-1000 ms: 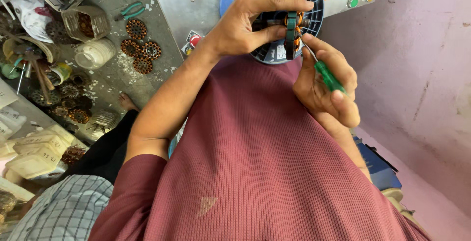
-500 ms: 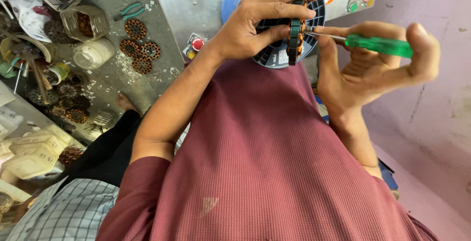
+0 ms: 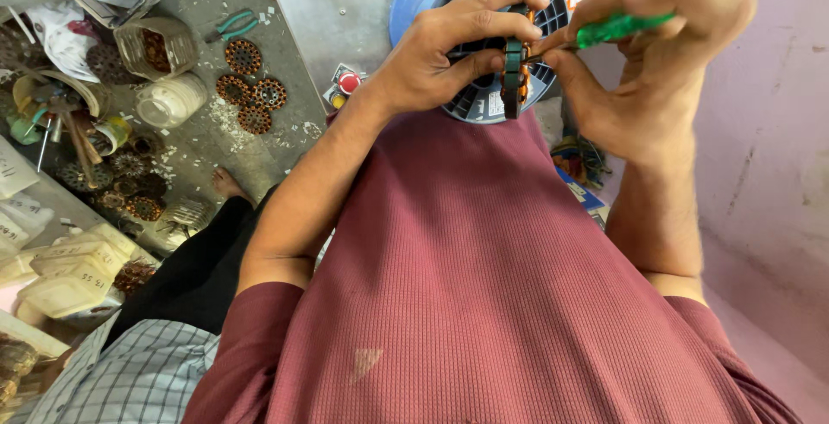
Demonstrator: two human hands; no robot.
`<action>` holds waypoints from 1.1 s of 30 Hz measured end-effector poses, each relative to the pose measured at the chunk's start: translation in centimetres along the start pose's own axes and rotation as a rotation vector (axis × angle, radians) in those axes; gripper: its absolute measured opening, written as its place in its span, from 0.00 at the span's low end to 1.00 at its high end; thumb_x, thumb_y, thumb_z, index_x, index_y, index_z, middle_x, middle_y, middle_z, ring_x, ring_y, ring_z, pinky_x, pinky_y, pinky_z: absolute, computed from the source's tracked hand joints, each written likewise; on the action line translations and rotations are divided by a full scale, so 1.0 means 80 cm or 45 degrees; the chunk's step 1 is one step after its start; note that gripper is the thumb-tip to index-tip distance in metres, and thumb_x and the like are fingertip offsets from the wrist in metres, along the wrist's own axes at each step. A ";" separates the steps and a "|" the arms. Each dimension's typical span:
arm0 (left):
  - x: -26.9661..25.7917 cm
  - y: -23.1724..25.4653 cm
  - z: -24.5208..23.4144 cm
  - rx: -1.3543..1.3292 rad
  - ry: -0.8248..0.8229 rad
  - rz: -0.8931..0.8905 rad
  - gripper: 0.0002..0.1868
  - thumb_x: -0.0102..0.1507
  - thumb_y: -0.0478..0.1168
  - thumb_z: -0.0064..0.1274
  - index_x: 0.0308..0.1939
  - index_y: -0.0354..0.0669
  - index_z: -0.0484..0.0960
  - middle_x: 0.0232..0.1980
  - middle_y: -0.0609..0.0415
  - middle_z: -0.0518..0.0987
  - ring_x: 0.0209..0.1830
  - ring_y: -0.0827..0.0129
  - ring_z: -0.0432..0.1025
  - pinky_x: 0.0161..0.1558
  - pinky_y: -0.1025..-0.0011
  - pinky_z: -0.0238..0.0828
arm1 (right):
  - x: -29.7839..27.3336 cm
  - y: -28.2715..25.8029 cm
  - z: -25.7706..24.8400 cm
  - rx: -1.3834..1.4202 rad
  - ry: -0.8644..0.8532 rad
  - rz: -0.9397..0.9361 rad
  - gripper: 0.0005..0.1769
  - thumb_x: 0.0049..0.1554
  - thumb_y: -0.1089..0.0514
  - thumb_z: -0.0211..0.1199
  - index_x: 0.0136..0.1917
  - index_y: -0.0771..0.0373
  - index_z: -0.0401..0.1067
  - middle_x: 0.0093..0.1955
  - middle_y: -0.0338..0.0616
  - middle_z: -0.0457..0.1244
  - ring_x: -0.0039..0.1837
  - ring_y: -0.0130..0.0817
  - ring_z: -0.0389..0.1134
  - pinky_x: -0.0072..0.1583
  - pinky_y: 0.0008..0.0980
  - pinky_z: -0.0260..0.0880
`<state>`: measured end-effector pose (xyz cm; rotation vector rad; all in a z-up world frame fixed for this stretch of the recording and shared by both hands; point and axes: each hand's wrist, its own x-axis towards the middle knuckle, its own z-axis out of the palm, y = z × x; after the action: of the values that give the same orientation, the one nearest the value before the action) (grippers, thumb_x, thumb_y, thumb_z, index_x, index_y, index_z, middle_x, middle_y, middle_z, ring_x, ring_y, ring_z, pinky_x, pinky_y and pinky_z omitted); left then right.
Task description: The person works on a circular electrical component, likely a motor stator, using a screwdriver to adjust copper windings and a pair of scissors to trim wires. They repeatedly insert white insulating material into the slots of the component while seated at a workbench.
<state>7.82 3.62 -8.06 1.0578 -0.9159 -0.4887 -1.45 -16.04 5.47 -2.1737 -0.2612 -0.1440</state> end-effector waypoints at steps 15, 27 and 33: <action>-0.002 0.013 0.005 -0.228 0.089 -0.178 0.20 0.77 0.32 0.52 0.72 0.37 0.70 0.79 0.47 0.65 0.81 0.62 0.55 0.82 0.65 0.47 | -0.092 0.225 -0.021 0.282 0.592 0.639 0.11 0.72 0.71 0.56 0.65 0.64 0.64 0.43 0.45 0.66 0.37 0.32 0.71 0.37 0.28 0.69; 0.018 0.027 0.019 -0.136 0.235 -0.344 0.21 0.73 0.30 0.49 0.71 0.32 0.70 0.74 0.43 0.69 0.79 0.59 0.63 0.82 0.62 0.57 | -0.127 0.392 0.063 -0.555 0.431 0.697 0.12 0.53 0.67 0.71 0.50 0.62 0.74 0.49 0.49 0.66 0.50 0.49 0.68 0.51 0.43 0.69; 0.024 0.031 0.020 -0.162 0.250 -0.419 0.21 0.72 0.28 0.46 0.70 0.30 0.71 0.72 0.42 0.70 0.77 0.60 0.64 0.81 0.63 0.58 | -0.123 0.400 0.055 -0.472 0.444 0.730 0.14 0.50 0.66 0.75 0.47 0.64 0.73 0.48 0.49 0.67 0.49 0.48 0.68 0.50 0.43 0.68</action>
<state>7.36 2.48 -4.74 1.1232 -0.5315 -0.6932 -3.33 -31.69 -24.38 -2.4443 0.6283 -0.2545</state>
